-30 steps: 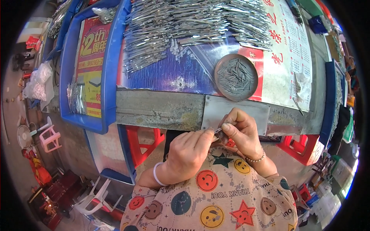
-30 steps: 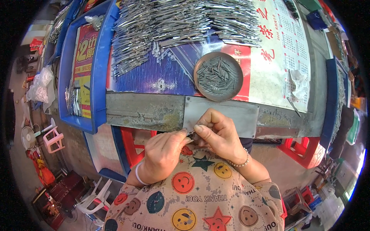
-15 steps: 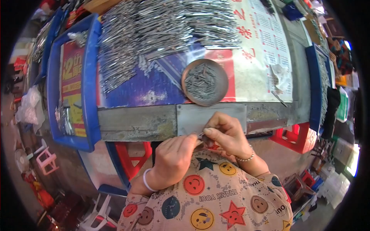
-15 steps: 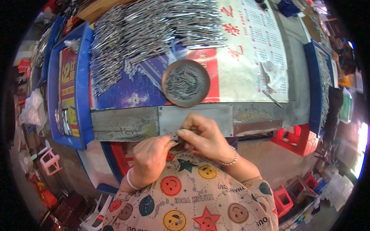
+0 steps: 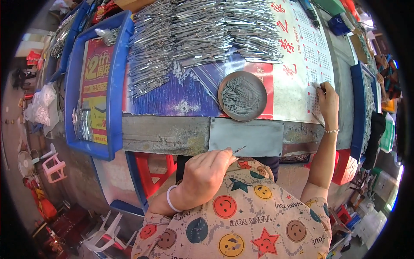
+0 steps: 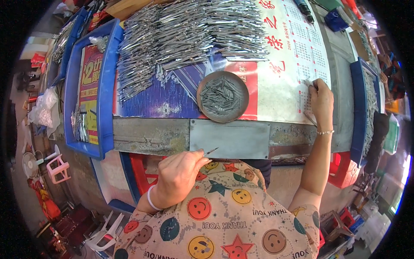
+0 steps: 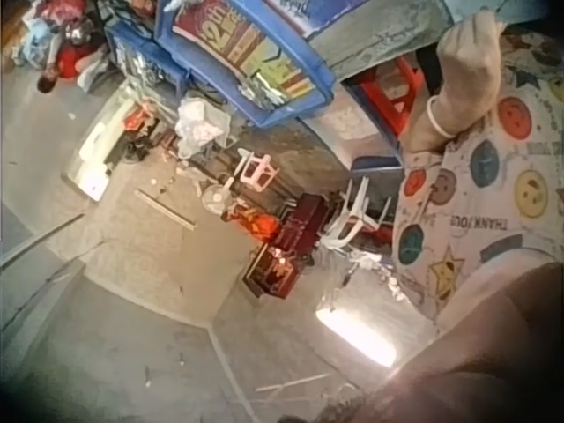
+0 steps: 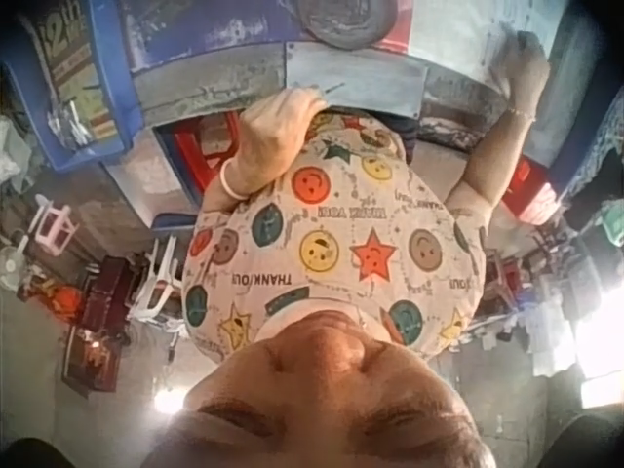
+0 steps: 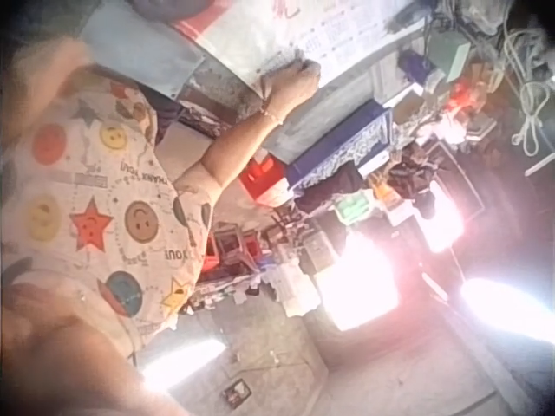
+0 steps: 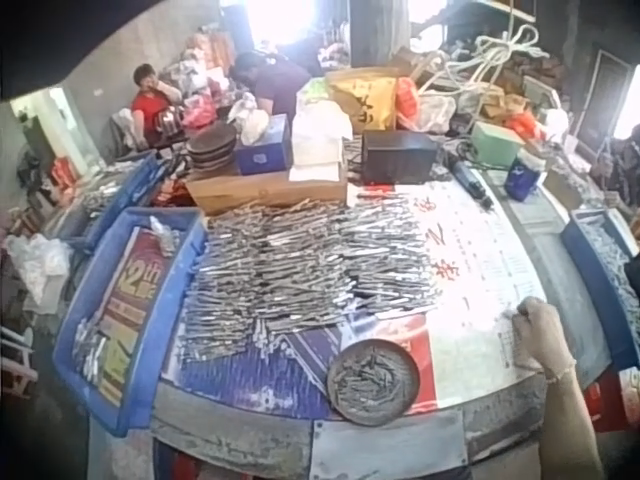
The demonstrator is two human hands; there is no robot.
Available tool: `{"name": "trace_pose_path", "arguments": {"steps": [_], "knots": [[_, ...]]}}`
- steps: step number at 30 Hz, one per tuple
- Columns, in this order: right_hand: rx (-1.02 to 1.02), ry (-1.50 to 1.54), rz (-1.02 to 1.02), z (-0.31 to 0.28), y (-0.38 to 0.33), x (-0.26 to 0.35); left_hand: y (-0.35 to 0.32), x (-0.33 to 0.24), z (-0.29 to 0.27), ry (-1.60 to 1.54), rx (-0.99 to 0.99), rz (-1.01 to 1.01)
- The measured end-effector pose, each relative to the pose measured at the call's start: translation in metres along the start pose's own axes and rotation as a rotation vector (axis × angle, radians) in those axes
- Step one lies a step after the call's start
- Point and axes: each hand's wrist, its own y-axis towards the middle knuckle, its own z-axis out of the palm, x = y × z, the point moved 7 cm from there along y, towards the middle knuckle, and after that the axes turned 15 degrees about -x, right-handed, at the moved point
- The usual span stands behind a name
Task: Assembling small metal rods and fittings manually at a workbench in a workshop.
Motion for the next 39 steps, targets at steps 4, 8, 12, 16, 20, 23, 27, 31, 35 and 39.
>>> {"name": "trace_pose_path", "arguments": {"steps": [4,8,12,16,20,23,27,31,35,39], "knots": [[-0.085,0.107,-0.052,0.013,0.041,-0.001,0.0,-0.003,-0.001,0.005,0.008,0.047],[-0.122,0.039,-0.092,0.003,0.059,0.034,-0.001,-0.004,-0.004,0.01,-0.004,0.044],[0.014,0.486,-0.073,-0.035,-0.002,0.117,-0.001,0.0,-0.006,0.016,-0.012,0.016],[0.9,1.107,0.132,-0.02,-0.114,0.204,-0.001,0.004,-0.006,-0.001,0.01,-0.03],[0.896,1.148,0.062,-0.018,-0.134,0.225,-0.002,0.006,-0.009,-0.011,0.04,-0.036],[0.917,1.157,0.122,-0.016,-0.137,0.229,-0.005,0.007,-0.013,-0.012,0.047,-0.056],[0.88,1.112,0.014,-0.015,-0.141,0.237,-0.013,0.012,-0.014,-0.024,0.034,-0.074],[0.953,1.109,0.137,-0.011,-0.148,0.239,-0.017,0.012,-0.017,-0.007,0.011,-0.006],[0.962,1.143,0.17,-0.007,-0.155,0.24,-0.018,0.012,-0.02,-0.009,0.042,-0.034],[0.911,1.196,0.172,-0.007,-0.156,0.242,-0.019,0.013,-0.021,-0.004,0.032,-0.017]]}}
